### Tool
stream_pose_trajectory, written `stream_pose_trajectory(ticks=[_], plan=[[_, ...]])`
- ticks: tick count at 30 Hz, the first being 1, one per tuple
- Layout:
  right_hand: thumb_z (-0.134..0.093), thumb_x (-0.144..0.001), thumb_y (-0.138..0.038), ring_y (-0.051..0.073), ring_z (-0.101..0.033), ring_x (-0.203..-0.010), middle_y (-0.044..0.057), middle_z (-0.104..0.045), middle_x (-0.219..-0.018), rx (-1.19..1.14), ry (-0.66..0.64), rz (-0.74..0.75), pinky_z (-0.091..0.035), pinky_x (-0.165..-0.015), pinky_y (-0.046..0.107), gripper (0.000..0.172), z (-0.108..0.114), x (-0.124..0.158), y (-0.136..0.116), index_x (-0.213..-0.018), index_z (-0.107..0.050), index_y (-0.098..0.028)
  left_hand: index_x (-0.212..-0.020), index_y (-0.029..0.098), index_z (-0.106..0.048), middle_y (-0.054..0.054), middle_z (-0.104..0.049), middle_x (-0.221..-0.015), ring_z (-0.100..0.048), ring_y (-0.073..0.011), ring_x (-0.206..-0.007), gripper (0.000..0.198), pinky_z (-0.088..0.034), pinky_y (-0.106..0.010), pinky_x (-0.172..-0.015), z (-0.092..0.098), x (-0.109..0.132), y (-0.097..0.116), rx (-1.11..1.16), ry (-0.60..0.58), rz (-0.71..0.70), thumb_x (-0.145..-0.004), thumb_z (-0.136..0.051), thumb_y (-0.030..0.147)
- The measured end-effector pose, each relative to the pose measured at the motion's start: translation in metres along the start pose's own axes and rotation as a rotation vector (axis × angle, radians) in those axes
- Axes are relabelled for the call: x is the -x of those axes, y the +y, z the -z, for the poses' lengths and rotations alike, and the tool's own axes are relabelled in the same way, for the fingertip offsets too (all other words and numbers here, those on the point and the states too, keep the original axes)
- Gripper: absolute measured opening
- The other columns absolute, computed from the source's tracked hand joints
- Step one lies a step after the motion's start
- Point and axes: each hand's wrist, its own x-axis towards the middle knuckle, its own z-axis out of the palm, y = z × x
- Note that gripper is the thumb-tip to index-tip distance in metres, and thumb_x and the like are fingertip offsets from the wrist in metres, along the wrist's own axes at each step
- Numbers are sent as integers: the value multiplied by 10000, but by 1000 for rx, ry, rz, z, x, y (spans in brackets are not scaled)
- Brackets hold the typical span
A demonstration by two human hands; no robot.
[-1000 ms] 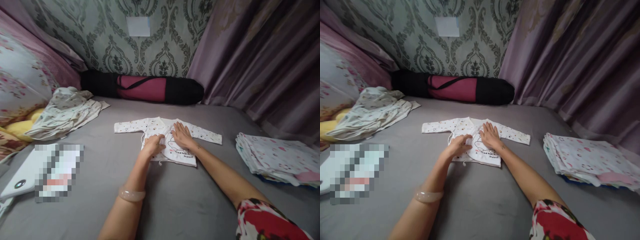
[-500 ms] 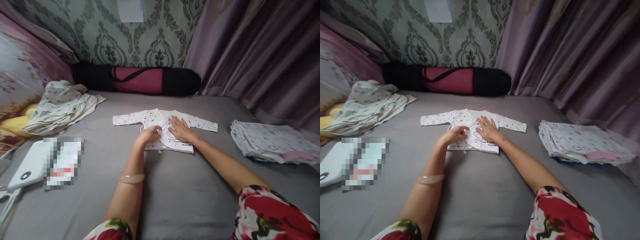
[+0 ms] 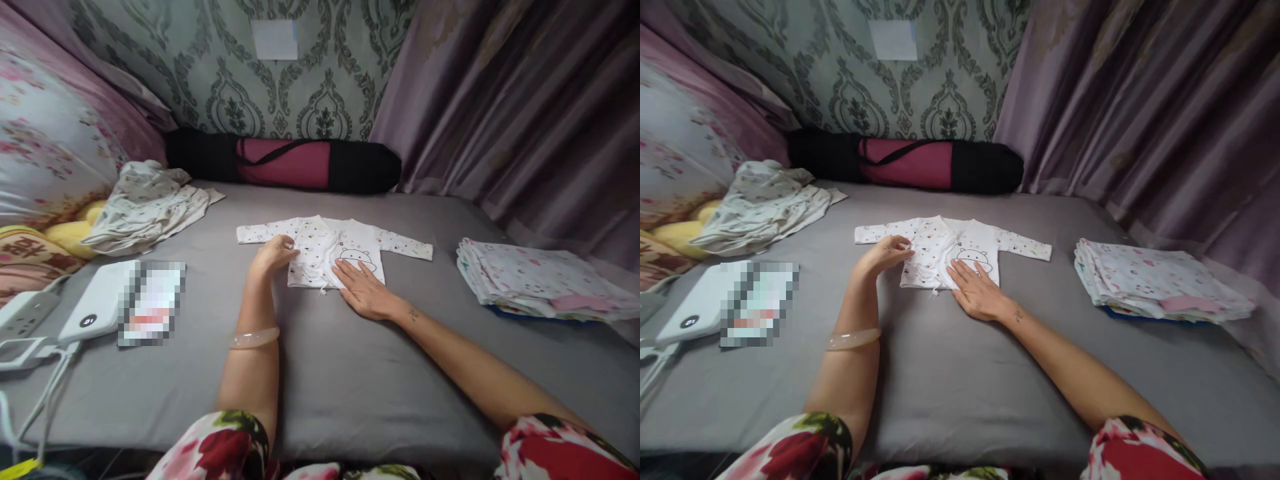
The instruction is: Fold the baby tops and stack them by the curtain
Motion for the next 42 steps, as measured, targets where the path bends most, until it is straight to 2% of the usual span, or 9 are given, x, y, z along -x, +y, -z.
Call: stream_pose_trajectory(ticks=[6, 10, 14, 16, 22, 26, 36, 39, 42], plan=[[-290, -989, -383, 205, -136, -1473, 112, -195, -1591, -59, 13, 43, -164, -1206, 414, 609, 3, 29, -24, -1528, -236, -105, -847, 175, -686, -52, -700, -787, -625, -162, -726, 184, -413, -223, -615, 4, 8, -6, -149, -92, 123, -786, -622, 336], [-330, -984, -412, 229, -307, -1421, 129, -345, -1537, -46, 24, 35, -270, -1166, 398, 564, 16, 33, -36, -1467, -386, -127, -817, 174, -688, -50, -696, -752, -620, -167, -712, 258, -392, -224, -586, -5, 22, -11, -191, -92, 97, -769, -637, 422], [-323, -994, -364, 246, -622, -1087, 97, -690, -1147, 25, 1, -67, -450, -936, 373, 398, 38, 5, -44, -1119, -669, -212, -816, 174, -689, -59, -708, -758, -632, -186, -753, 253, -399, -239, -618, -17, 37, -14, -157, -24, 68, -789, -590, 405], [-330, -989, -313, 230, -667, -912, 71, -726, -939, 50, 11, -161, -464, -806, 335, 381, 45, -21, -45, -939, -698, -229, -813, 177, -689, -66, -714, -766, -640, -198, -777, 231, -409, -251, -649, -21, 41, -15, -152, 13, 57, -792, -576, 377], [-416, -939, -254, 250, -634, -1030, 96, -688, -1117, 33, 118, -357, -456, -791, 320, 284, 36, -107, -32, -1020, -687, -224, -789, 187, -693, -84, -731, -842, -656, -228, -873, 229, -432, -282, -739, -23, 43, -16, -149, 47, 61, -808, -564, 375], [-451, -917, -246, 276, -620, -1069, 114, -666, -1163, 48, 130, -431, -469, -832, 351, 264, 21, -138, -24, -1072, -662, -216, -799, 193, -703, -88, -737, -885, -656, -237, -921, 224, -437, -301, -793, -24, 43, -17, -156, 57, 75, -816, -560, 365], [-354, -825, 8, 314, -593, -1079, 214, -626, -1155, 168, 126, -471, -461, -864, 405, 442, 19, -141, -27, -1180, -592, -101, -737, 195, -707, -88, -720, -736, -678, -245, -851, 162, -447, -300, -754, -16, 49, -19, -114, 5, 97, -758, -571, 278], [-360, -834, -10, 317, -558, -1127, 216, -624, -1176, 191, 127, -363, -429, -939, 432, 425, 20, -134, -42, -1151, -625, -113, -797, 187, -712, -111, -736, -858, -672, -260, -923, 192, -444, -319, -793, -18, 50, -18, -162, 36, 87, -796, -549, 288], [-305, -936, -150, 280, -472, -1272, 201, -558, -1329, 67, 82, -168, -355, -1056, 399, 436, 13, -125, -57, -1292, -546, -83, -831, 182, -708, -127, -732, -931, -654, -279, -987, 251, -439, -339, -822, -20, 52, -18, -202, 38, 66, -829, -549, 377]])
